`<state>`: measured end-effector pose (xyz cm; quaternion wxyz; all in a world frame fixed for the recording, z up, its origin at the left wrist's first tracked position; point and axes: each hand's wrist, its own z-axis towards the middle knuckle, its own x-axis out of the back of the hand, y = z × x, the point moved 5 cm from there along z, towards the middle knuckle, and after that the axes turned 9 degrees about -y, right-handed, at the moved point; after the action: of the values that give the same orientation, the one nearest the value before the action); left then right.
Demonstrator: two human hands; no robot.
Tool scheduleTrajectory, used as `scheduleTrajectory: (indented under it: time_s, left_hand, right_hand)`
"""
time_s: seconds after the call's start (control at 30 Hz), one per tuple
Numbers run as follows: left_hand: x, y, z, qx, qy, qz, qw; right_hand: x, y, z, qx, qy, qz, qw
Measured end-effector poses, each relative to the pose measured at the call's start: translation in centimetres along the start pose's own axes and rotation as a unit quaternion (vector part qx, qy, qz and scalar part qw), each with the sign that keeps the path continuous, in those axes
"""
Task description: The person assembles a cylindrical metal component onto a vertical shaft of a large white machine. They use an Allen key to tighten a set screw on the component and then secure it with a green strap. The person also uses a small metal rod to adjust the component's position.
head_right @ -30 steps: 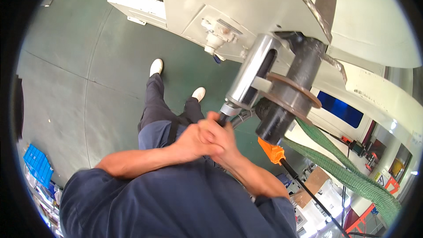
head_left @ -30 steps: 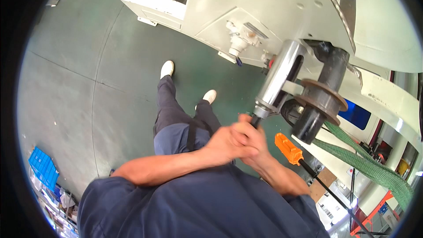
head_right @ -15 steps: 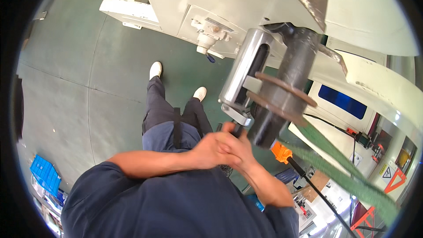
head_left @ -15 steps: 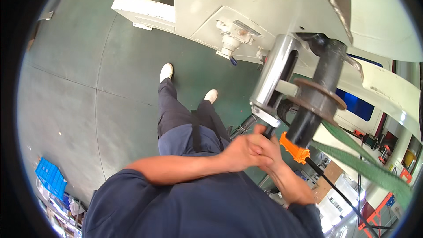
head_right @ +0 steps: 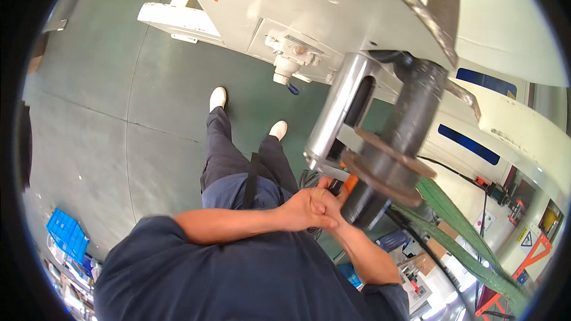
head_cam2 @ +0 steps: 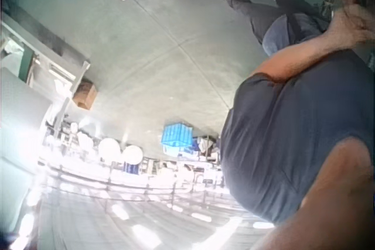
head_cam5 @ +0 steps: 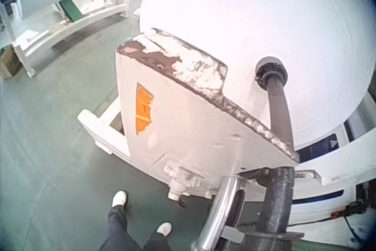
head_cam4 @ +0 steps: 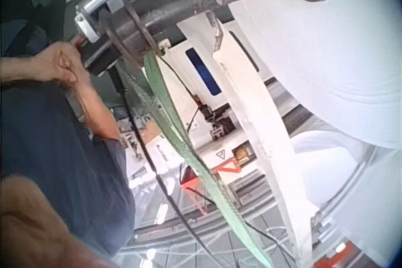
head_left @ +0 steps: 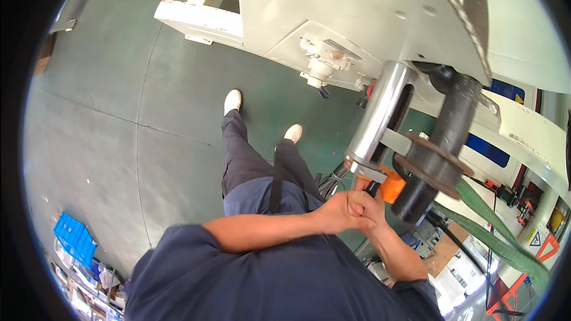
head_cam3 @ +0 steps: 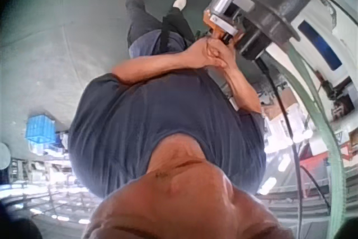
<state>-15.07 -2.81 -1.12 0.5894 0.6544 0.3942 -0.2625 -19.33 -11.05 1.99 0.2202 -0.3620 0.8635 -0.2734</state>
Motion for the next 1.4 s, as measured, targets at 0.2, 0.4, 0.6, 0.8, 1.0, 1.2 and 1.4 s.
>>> scheduleTrajectory:
  time_s: [0.2, 0.4, 0.6, 0.8, 1.0, 1.2, 1.4]
  left_hand:
    - [7.2, 2.0, -4.3, 0.095, 0.058, -0.074, 0.991]
    - [-0.7, 4.3, -2.0, 0.065, -0.011, 0.024, 0.998]
    - [5.4, -0.7, -1.6, 0.052, 0.036, -0.114, 0.991]
    - [1.6, 6.9, -5.0, 0.107, 0.058, -0.013, 0.992]
    - [1.4, -0.8, 0.1, 0.042, -0.048, 0.009, 0.998]
    - [5.5, 4.1, -4.7, 0.065, 0.069, -0.064, 0.993]
    - [-0.9, 3.0, -0.9, 0.043, -0.024, 0.022, 0.999]
  right_hand:
    - [-7.3, 3.7, 6.2, -0.076, -0.028, 0.150, 0.985]
    - [-4.8, -3.3, -1.2, -0.099, -0.035, 0.033, 0.994]
    - [-3.7, 3.0, 5.5, -0.101, 0.031, 0.094, 0.990]
    - [-8.2, -2.3, 1.5, -0.100, -0.088, 0.110, 0.985]
    - [-1.5, 0.1, 1.5, -0.053, -0.014, 0.063, 0.997]
    - [-9.3, 1.3, 5.5, -0.094, -0.060, 0.170, 0.979]
    - [-3.3, -3.2, -1.0, -0.054, -0.054, 0.053, 0.996]
